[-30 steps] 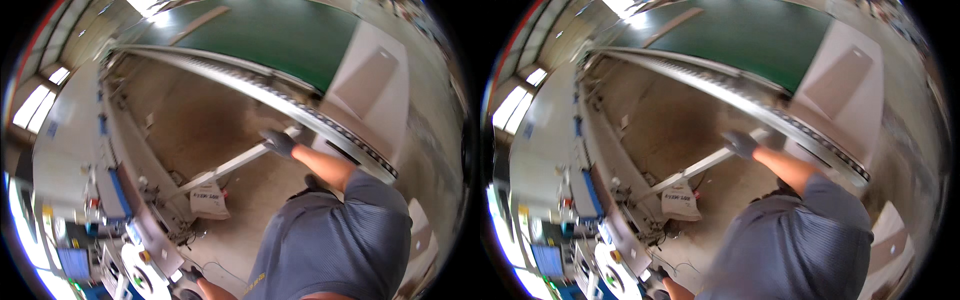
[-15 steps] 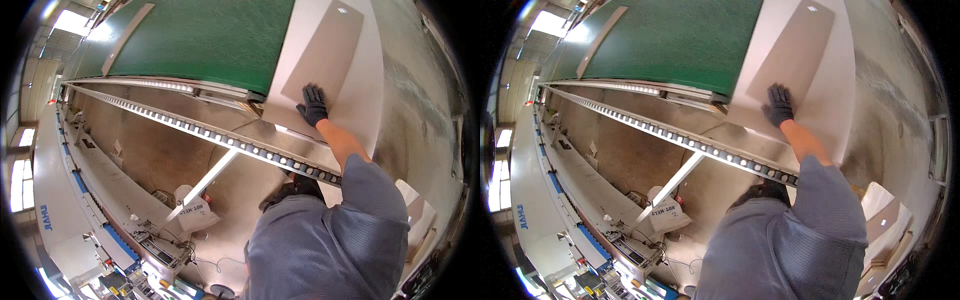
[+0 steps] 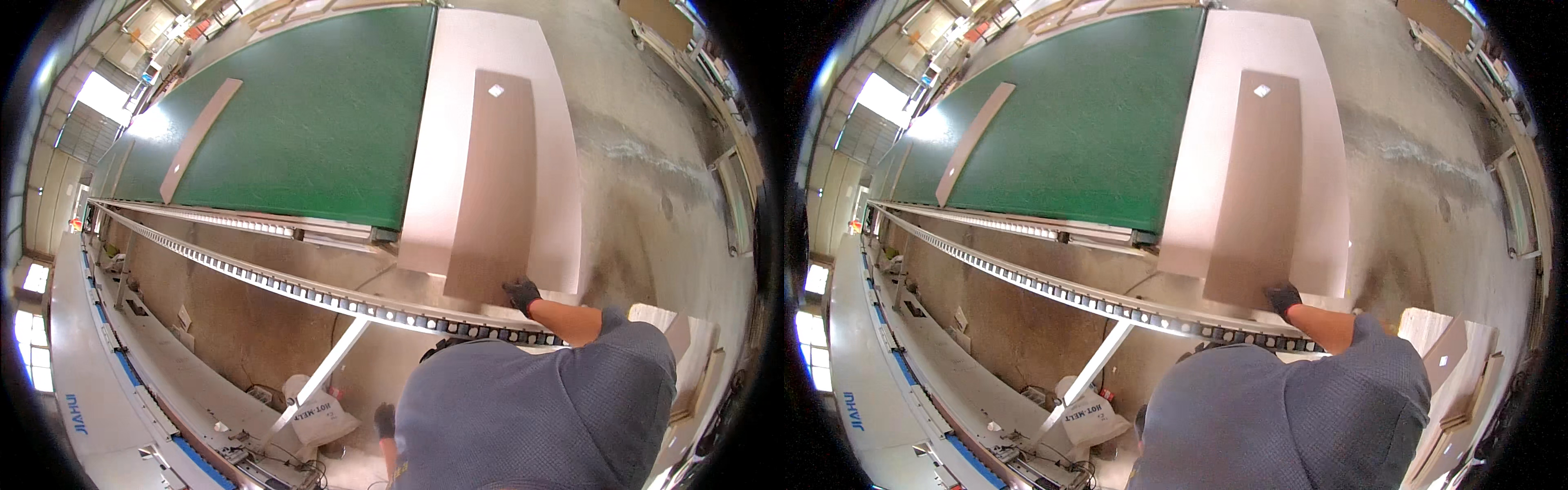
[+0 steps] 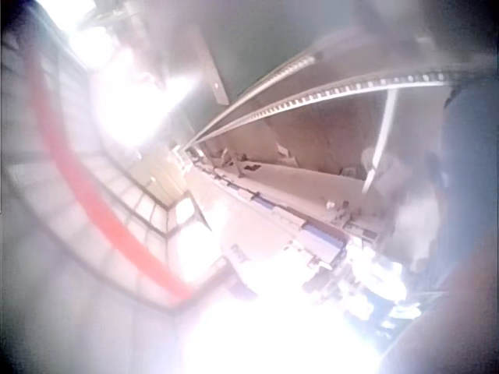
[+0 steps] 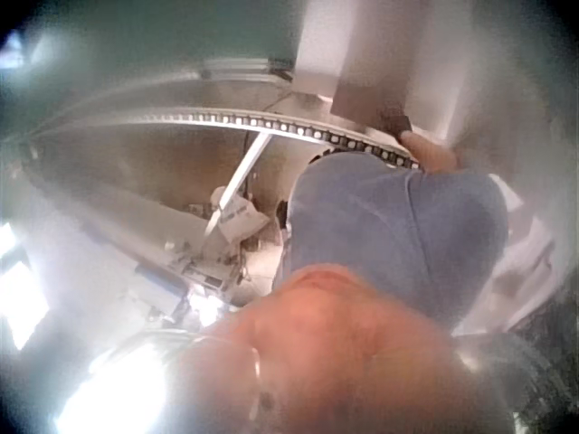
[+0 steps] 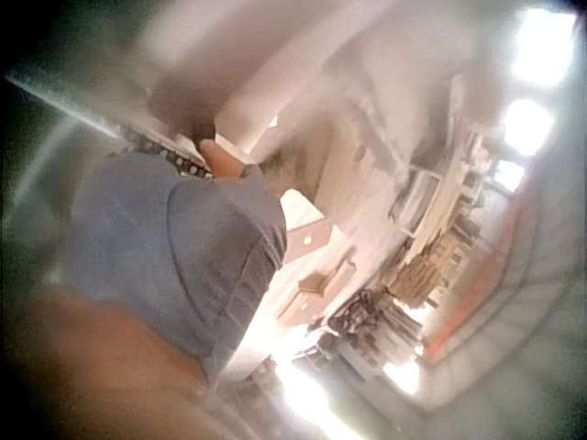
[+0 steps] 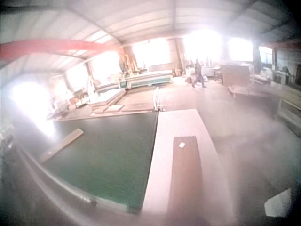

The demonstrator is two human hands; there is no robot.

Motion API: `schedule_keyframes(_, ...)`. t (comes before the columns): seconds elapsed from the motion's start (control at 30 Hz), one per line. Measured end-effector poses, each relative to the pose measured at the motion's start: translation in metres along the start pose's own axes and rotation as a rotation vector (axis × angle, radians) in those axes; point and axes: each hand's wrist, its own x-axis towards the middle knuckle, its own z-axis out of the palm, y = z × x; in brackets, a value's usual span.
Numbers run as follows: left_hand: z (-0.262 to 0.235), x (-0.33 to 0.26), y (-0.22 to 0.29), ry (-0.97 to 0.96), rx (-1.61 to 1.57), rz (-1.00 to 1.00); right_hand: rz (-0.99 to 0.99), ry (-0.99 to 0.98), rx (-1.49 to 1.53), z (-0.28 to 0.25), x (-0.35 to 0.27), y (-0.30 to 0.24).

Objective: The person repeatedly picks up large flat panels from a conveyor belt and places them onto a nearby workbench. The person handles the panels one at a time, moving them between the conveyor and the bench throughout the clip.

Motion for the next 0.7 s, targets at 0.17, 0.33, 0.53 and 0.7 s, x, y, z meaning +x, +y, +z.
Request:
schedule_keyframes(0.17,0.027,0.013,-0.013,-0.049,0.169,0.108,0.66,-0.055,0.476,-0.006,-0.007,-0.018)
schedule_keyframes(0.33,0.04,-0.004,-0.042,-0.059,0.334,0.164,0.575,-0.095,0.487,-0.017,0.0,-0.003)
schedule_keyframes(0.53,0.025,-0.012,-0.043,0.011,0.611,0.242,0.345,-0.234,0.71,-0.009,0.01,0.0)
schedule_keyframes(0.7,0.057,0.002,-0.078,0.069,0.042,0.199,0.176,-0.408,0.806,0.011,0.002,-0.036)
